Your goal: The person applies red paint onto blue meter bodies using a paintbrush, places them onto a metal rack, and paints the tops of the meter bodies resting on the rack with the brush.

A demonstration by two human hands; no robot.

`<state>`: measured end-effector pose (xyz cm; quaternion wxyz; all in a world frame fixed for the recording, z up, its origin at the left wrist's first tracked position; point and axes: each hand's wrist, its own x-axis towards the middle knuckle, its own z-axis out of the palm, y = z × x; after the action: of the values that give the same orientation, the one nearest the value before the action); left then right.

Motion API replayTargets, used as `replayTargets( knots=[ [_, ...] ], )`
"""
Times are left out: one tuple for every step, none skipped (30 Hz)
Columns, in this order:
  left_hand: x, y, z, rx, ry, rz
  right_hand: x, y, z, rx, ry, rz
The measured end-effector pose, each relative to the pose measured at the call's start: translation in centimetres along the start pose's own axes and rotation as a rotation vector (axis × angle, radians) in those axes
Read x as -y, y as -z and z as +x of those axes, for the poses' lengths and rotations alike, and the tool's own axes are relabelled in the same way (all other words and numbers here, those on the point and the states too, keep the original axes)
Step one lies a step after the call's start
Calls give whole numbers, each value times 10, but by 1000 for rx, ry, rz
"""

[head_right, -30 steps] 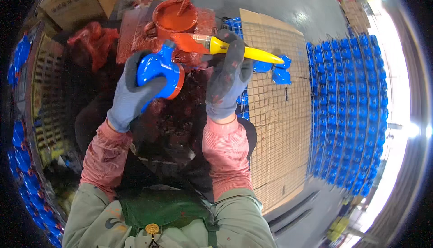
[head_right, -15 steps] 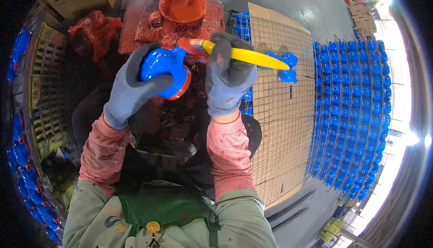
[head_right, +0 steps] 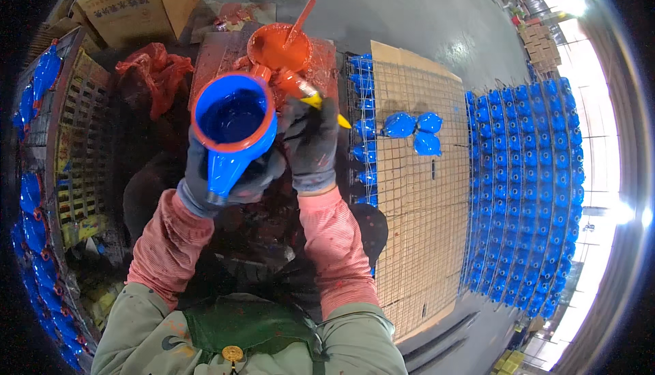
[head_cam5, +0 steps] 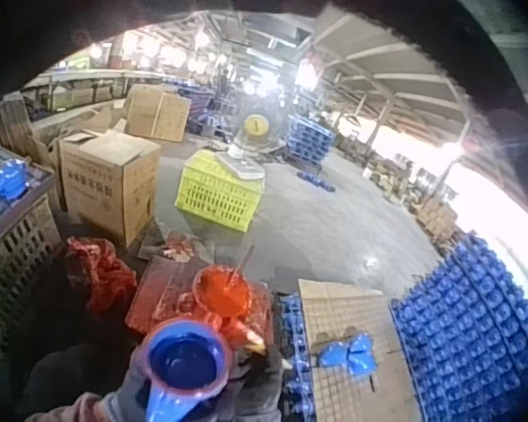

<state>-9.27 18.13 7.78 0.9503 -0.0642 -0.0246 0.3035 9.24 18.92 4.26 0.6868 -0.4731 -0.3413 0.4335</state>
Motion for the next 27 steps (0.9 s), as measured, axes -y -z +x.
replayTargets(
  knots=[
    [-2,-3,-3,0,-20,29,2,3,2,6,-7,112],
    [-4,-6,-5,-2,-42,58,6,7,3,11,-14,226],
    [-6,-8,-8,-5,-64,86,10,9,4,16,-22,338],
    [-7,-8,-8,84,-88,98,17,13,3,15,-29,444],
    [-8,-7,-9,2,-114,151,26,16,2,12,-37,549],
    [-8,-3,-7,-17,-287,552,34,18,-1,11,-49,651],
    [-8,2,-3,-37,-461,955,40,16,-2,15,-61,752],
    [-6,7,2,-62,-632,1359,46,13,-4,18,-10,657],
    [-8,11,3,-194,-569,1471,51,9,-7,22,42,562],
    [-8,14,6,-277,-487,1410,55,5,-9,21,83,476],
    [-8,16,6,-376,-406,1427,57,-1,-11,-55,175,284],
    [-6,16,6,-537,-382,1651,59,-5,-14,-81,212,122],
    [-4,16,5,-554,-395,1901,60,-8,-16,-103,237,-39],
    [0,14,3,-579,-425,2158,60,-11,-19,-106,293,-163],
    [3,12,2,-537,-553,2434,56,-15,-18,-109,406,-182],
    [6,9,1,-578,-468,2465,55,-15,-18,-93,423,-215],
    [9,7,1,-563,-483,2512,53,-15,-18,-75,440,-248],
    [10,5,1,-538,-544,2561,52,-14,-19,-54,434,-279],
    [12,4,1,-536,-505,2578,52,-12,-19,-57,464,-403],
    [12,3,1,-524,-510,2597,52,-10,-20,-62,472,-526],
    [11,2,2,-514,-517,2617,54,-8,-20,-39,521,-609],
    [9,2,2,-511,-499,2558,55,-6,-20,-33,577,-678],
    [7,1,2,-509,-482,2500,57,-5,-21,-33,634,-736],
    [5,1,2,-523,-445,2446,59,-4,-21,-51,697,-778],
    [2,0,1,-468,-403,2144,61,-4,-21,-50,756,-845],
    [-2,-1,1,-425,-340,1846,63,-2,-21,-96,690,-686],
    [-4,-1,1,-394,-279,1548,65,0,-20,-122,617,-553]
  ],
)
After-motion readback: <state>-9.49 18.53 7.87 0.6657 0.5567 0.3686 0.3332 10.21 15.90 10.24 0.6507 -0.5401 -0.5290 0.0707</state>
